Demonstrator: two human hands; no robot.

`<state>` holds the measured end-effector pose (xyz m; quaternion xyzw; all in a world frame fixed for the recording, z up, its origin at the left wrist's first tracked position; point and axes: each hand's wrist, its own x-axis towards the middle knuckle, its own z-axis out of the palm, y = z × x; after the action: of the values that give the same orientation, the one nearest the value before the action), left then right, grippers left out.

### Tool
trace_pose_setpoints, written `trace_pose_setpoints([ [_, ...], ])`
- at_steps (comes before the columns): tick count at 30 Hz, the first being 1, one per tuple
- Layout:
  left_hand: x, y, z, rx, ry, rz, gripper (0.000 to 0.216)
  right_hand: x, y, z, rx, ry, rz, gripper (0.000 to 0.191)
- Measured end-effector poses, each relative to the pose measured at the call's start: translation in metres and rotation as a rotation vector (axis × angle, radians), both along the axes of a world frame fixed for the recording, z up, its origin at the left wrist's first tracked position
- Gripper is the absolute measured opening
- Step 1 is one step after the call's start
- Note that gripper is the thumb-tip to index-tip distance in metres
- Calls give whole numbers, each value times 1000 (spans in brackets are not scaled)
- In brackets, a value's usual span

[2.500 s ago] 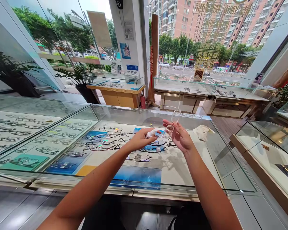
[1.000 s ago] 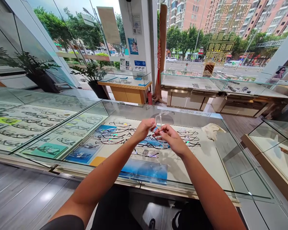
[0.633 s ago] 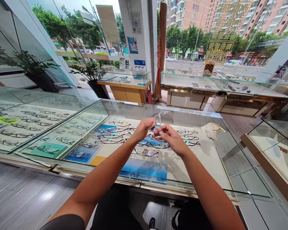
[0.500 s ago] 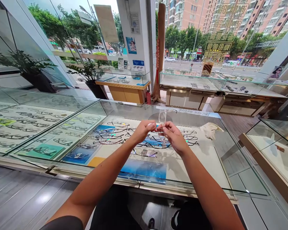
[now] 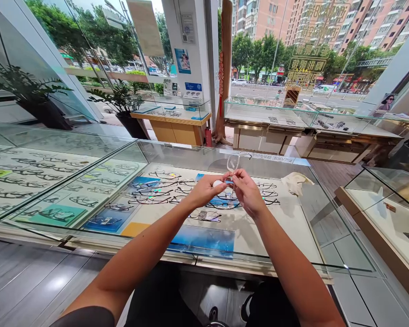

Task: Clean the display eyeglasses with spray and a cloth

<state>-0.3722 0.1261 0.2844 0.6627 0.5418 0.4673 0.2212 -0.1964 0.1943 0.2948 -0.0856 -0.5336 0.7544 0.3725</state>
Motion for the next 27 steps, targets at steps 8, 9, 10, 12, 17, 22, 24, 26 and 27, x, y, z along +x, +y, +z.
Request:
trace_pose_setpoints([
  [8, 0, 0, -5, 101, -99, 50, 57, 4, 3, 3, -31, 25, 16, 24],
  [9, -4, 1, -3, 127, -103, 64, 55, 6, 8, 4, -35, 29, 5, 23],
  [10, -9, 4, -1, 154, -105, 88, 52, 9, 13, 6, -39, 38, -12, 23],
  [12, -26, 13, 6, 183, -100, 175, 44, 17, 26, 7, -46, 69, -60, 21],
  [17, -87, 58, 22, 18, -4, 435, 19, 32, 56, 6, -85, 135, -139, 18],
  [22, -135, 91, 21, -186, 182, 458, 15, 35, 70, 0, -112, 122, -123, 18],
  [24, -145, 96, 16, -257, 246, 452, 16, 36, 73, -2, -118, 123, -123, 17],
  [26, -152, 98, 11, -314, 300, 468, 19, 37, 77, -3, -119, 136, -124, 17],
  [27, -154, 99, 9, -334, 322, 485, 21, 38, 78, -3, -119, 144, -121, 16],
])
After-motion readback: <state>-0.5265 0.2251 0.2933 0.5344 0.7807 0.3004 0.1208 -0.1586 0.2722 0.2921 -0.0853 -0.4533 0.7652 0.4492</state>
